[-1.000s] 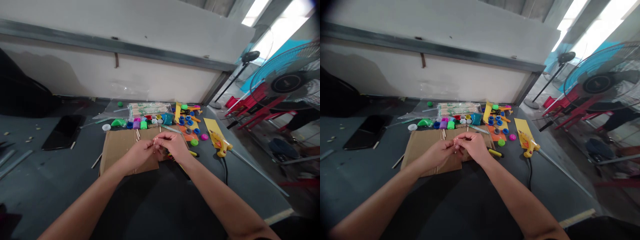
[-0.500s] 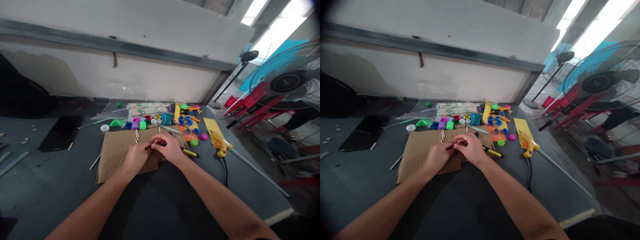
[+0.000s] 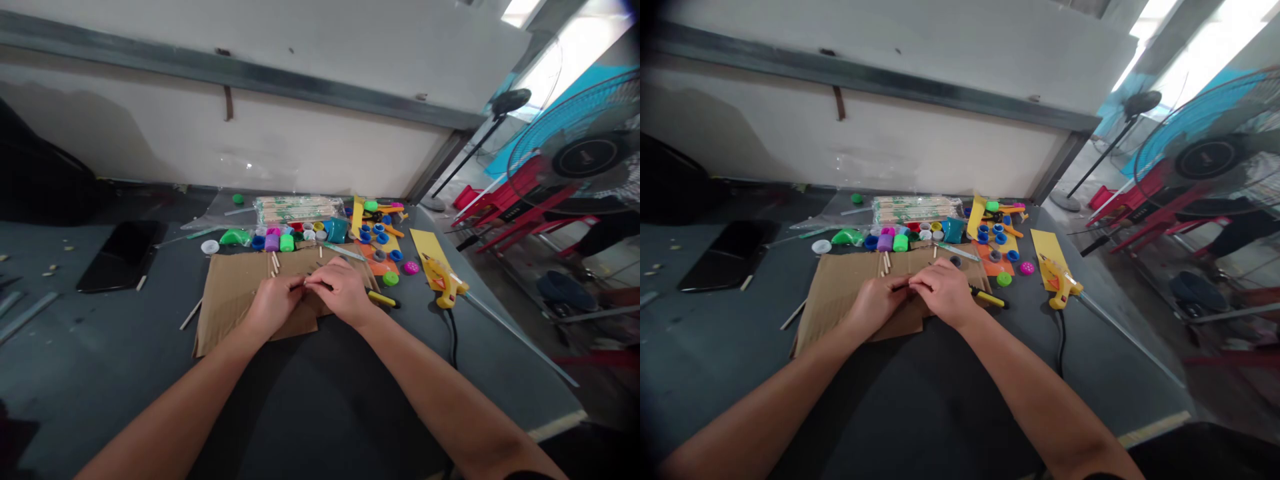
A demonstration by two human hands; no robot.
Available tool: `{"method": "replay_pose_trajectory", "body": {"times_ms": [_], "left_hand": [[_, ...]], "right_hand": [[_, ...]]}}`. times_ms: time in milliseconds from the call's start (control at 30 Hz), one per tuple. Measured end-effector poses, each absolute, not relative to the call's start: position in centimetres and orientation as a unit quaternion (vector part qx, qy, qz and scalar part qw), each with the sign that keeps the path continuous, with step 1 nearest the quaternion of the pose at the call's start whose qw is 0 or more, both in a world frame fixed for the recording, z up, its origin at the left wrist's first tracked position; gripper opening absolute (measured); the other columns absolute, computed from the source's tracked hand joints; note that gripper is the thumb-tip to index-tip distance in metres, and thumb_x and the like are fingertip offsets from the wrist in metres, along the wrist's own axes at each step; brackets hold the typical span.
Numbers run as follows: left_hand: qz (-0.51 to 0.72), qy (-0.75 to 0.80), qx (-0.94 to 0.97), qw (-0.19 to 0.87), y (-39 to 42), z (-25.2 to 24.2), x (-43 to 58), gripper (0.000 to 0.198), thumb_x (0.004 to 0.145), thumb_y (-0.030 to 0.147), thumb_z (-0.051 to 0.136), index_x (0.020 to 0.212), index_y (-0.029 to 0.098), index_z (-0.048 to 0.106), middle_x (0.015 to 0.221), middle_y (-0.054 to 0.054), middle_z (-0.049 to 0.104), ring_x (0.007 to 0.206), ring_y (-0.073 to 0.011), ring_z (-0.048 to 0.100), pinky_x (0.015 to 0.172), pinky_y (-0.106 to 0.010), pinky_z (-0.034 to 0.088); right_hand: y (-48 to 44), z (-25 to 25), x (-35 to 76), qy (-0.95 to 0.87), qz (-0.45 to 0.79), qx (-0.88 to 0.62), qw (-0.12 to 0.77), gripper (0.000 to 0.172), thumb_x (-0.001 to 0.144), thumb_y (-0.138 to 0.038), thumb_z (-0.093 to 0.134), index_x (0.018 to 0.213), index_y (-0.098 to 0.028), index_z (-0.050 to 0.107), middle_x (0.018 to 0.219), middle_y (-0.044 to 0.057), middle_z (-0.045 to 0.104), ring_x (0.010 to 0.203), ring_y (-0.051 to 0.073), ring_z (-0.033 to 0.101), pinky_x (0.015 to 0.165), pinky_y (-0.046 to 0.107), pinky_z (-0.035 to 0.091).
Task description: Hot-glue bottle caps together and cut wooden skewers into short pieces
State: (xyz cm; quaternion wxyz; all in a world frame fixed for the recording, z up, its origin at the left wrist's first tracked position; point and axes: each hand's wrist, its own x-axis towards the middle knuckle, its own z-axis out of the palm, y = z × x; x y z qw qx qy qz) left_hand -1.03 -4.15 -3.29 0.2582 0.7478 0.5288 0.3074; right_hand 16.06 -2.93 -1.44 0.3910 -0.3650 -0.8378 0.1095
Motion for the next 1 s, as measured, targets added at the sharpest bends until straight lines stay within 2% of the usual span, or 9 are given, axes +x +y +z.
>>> {"method": "replay_pose_trajectory", "body": {"times_ms": [133, 300, 433, 567, 700, 767, 867, 1000], "left_hand": [[0.309, 0.526, 0.750, 0.257, -4.1, -3.2, -1.1, 0.024, 0.085, 0.018, 0.052, 0.087, 0.024, 0.074, 0.088, 0.000, 0.076, 0.079, -0.0177, 0.069, 0.068, -0.024, 0.045], [0.283, 0.530, 0.759, 0.250, -4.2, -3.3, -1.1, 0.024, 0.084, 0.017, 0.050, 0.080, 0.022, 0.073, 0.083, -0.003, 0.075, 0.075, -0.0179, 0.067, 0.065, -0.024, 0.042], [0.272, 0.548, 0.746, 0.263, -4.3, -2.4, -0.8, 0.023, 0.085, 0.022, 0.051, 0.081, 0.021, 0.073, 0.078, -0.002, 0.074, 0.071, -0.0175, 0.065, 0.064, -0.025, 0.042], [0.283, 0.525, 0.704, 0.385, -4.6, 0.6, -0.6, 0.019, 0.082, 0.032, 0.058, 0.085, 0.023, 0.074, 0.081, 0.000, 0.075, 0.078, -0.0189, 0.066, 0.070, -0.027, 0.047], [0.308, 0.417, 0.547, 0.658, -5.3, 3.7, -1.1, 0.030, 0.086, 0.040, 0.054, 0.091, 0.019, 0.074, 0.091, -0.007, 0.076, 0.087, -0.0207, 0.069, 0.084, -0.036, 0.052], [0.309, 0.381, 0.477, 0.730, -5.5, 4.6, -1.5, 0.030, 0.085, 0.041, 0.057, 0.091, 0.017, 0.074, 0.094, -0.011, 0.075, 0.088, -0.0225, 0.070, 0.085, -0.039, 0.054], [0.301, 0.366, 0.446, 0.759, -5.8, 5.3, -1.8, 0.027, 0.079, 0.039, 0.066, 0.094, 0.017, 0.074, 0.099, -0.013, 0.075, 0.089, -0.0253, 0.071, 0.084, -0.040, 0.056], [0.291, 0.399, 0.474, 0.729, -6.0, 5.6, -1.4, 0.031, 0.071, 0.035, 0.075, 0.098, 0.021, 0.074, 0.095, -0.009, 0.076, 0.086, -0.0249, 0.072, 0.083, -0.041, 0.057]], "right_hand": [[-3.0, -1.1, 16.0, -0.822, 0.144, -0.397, 0.382, 0.006, 0.082, -0.022, 0.068, 0.087, -0.022, 0.071, 0.076, 0.002, 0.071, 0.076, 0.018, 0.059, 0.071, 0.029, 0.045], [-3.0, -0.9, 15.8, -0.831, 0.166, -0.386, 0.363, 0.005, 0.082, -0.024, 0.069, 0.079, -0.022, 0.072, 0.075, 0.002, 0.071, 0.076, 0.018, 0.057, 0.075, 0.031, 0.044], [-2.9, -0.4, 15.8, -0.798, 0.202, -0.437, 0.364, 0.007, 0.079, -0.022, 0.069, 0.074, -0.023, 0.073, 0.072, 0.002, 0.070, 0.078, 0.019, 0.058, 0.075, 0.032, 0.044], [-2.5, 1.7, 16.8, -0.672, 0.398, -0.496, 0.380, 0.008, 0.074, -0.027, 0.071, 0.074, -0.020, 0.073, 0.070, 0.001, 0.069, 0.066, 0.015, 0.059, 0.064, 0.028, 0.044], [-2.6, 3.9, 17.4, -0.567, 0.532, -0.469, 0.419, 0.019, 0.064, -0.033, 0.078, 0.070, -0.016, 0.072, 0.063, 0.000, 0.066, 0.057, 0.010, 0.054, 0.058, 0.025, 0.043], [-3.0, 4.7, 17.4, -0.546, 0.554, -0.460, 0.428, 0.019, 0.062, -0.032, 0.079, 0.068, -0.016, 0.071, 0.060, -0.001, 0.065, 0.055, 0.010, 0.053, 0.057, 0.025, 0.044], [-3.8, 5.6, 17.2, -0.546, 0.546, -0.457, 0.441, 0.015, 0.063, -0.029, 0.079, 0.068, -0.016, 0.072, 0.062, 0.000, 0.066, 0.058, 0.011, 0.056, 0.059, 0.026, 0.045], [-4.6, 6.1, 16.9, -0.561, 0.501, -0.471, 0.461, 0.012, 0.065, -0.029, 0.077, 0.068, -0.018, 0.072, 0.067, 0.001, 0.069, 0.063, 0.013, 0.060, 0.062, 0.027, 0.048]]}}
